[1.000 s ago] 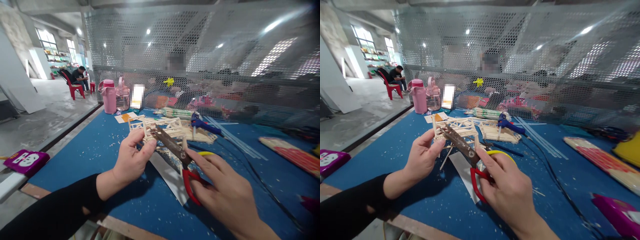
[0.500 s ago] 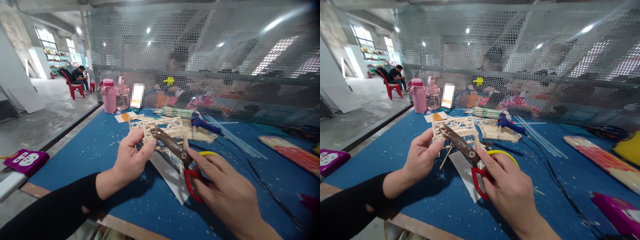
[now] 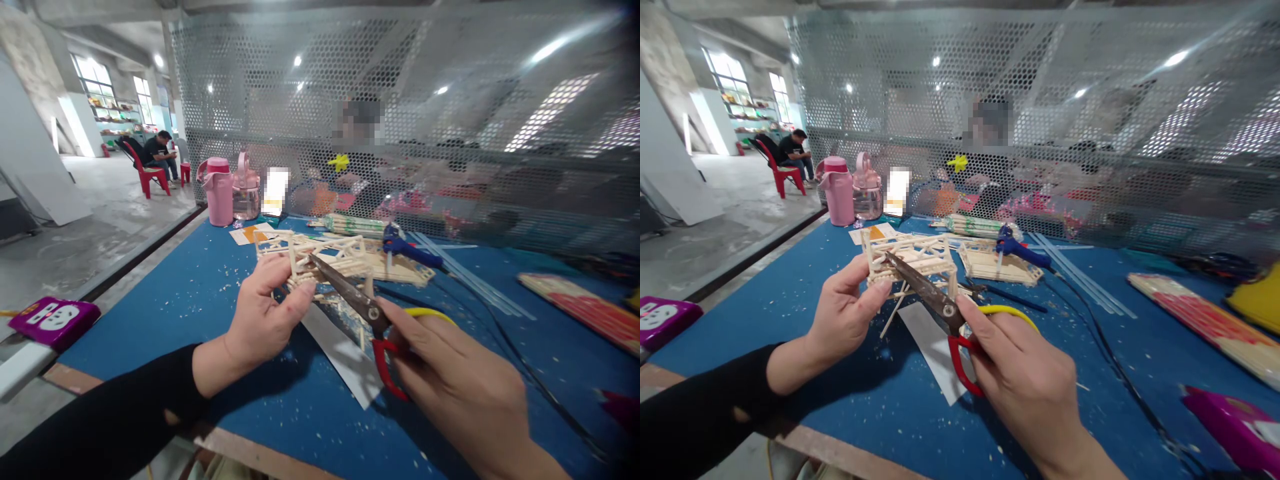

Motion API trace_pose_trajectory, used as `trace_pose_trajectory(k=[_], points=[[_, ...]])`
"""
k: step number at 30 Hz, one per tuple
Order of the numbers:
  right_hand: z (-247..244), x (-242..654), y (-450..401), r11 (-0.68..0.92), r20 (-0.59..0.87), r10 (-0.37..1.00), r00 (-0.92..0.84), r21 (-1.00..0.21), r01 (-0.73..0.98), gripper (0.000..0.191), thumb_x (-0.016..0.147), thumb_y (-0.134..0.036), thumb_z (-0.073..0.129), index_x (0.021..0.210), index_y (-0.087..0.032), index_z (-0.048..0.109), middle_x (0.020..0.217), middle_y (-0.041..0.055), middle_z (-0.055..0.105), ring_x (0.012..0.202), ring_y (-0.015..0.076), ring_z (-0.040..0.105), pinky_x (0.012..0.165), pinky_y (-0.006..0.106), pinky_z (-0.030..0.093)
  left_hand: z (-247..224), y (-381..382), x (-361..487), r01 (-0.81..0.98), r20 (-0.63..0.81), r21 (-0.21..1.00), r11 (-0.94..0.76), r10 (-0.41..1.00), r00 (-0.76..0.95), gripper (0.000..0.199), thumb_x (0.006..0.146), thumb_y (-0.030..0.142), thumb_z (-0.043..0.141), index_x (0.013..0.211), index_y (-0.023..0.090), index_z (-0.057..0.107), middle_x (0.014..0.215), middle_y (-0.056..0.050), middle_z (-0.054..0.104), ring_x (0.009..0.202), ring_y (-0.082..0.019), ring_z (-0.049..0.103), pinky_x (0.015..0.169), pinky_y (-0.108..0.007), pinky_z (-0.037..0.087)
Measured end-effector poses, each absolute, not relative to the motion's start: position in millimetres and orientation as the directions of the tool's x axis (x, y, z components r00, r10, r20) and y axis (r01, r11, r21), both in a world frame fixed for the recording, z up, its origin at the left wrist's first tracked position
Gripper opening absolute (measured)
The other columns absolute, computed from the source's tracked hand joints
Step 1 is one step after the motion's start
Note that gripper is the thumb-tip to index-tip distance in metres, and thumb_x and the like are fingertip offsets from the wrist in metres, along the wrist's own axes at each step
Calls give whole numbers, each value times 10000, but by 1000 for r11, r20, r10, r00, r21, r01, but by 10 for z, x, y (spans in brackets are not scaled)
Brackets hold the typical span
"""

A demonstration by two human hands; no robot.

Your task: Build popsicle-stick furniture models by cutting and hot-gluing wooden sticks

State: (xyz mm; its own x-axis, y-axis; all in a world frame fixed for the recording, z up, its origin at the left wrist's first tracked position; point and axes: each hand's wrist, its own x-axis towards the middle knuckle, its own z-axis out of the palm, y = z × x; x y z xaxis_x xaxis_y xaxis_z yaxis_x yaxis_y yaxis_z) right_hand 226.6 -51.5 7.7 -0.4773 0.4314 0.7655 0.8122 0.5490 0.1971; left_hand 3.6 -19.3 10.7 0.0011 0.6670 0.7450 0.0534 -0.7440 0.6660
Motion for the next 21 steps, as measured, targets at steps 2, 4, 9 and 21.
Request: trace_pose_trajectory(k=[2, 4, 9, 21], points=[[86, 2232, -510, 592, 769, 450, -454, 124, 796, 500, 851, -102, 516, 1325, -259, 534, 790, 18, 683, 661, 158, 665, 599, 246, 517, 109, -181, 28, 77, 751, 659, -748, 661, -5, 212, 859, 224, 576, 1036, 211, 694, 1063, -71, 709, 1069, -223, 580, 985, -396, 421], [92, 2185, -506, 645, 772, 478, -419, 16, 764, 523, 813, -77, 501, 1297, -263, 559, 791, 2, 701, 658, 150, 677, 585, 223, 526, 109, -173, 24, 83, 743, 667, -740, 669, -11, 214, 858, 227, 579, 1037, 210, 695, 1053, -73, 708, 1073, -224, 581, 987, -394, 421], [70, 2113, -509, 658, 803, 492, -338, -88, 748, 622, 727, -26, 464, 1289, -279, 554, 922, 7, 724, 716, 146, 698, 602, 202, 542, 92, -173, 33, 38, 721, 693, -720, 693, 1, 235, 868, 250, 581, 1073, 206, 688, 1102, -69, 701, 1092, -213, 582, 1003, -373, 412], [76, 2179, -503, 514, 785, 451, -425, 161, 843, 495, 811, -123, 501, 1286, -251, 553, 886, 68, 626, 751, 206, 620, 608, 290, 496, 112, -200, 36, 55, 716, 696, -716, 698, 17, 197, 859, 222, 562, 1000, 188, 694, 1026, -80, 701, 1054, -220, 588, 971, -381, 428]])
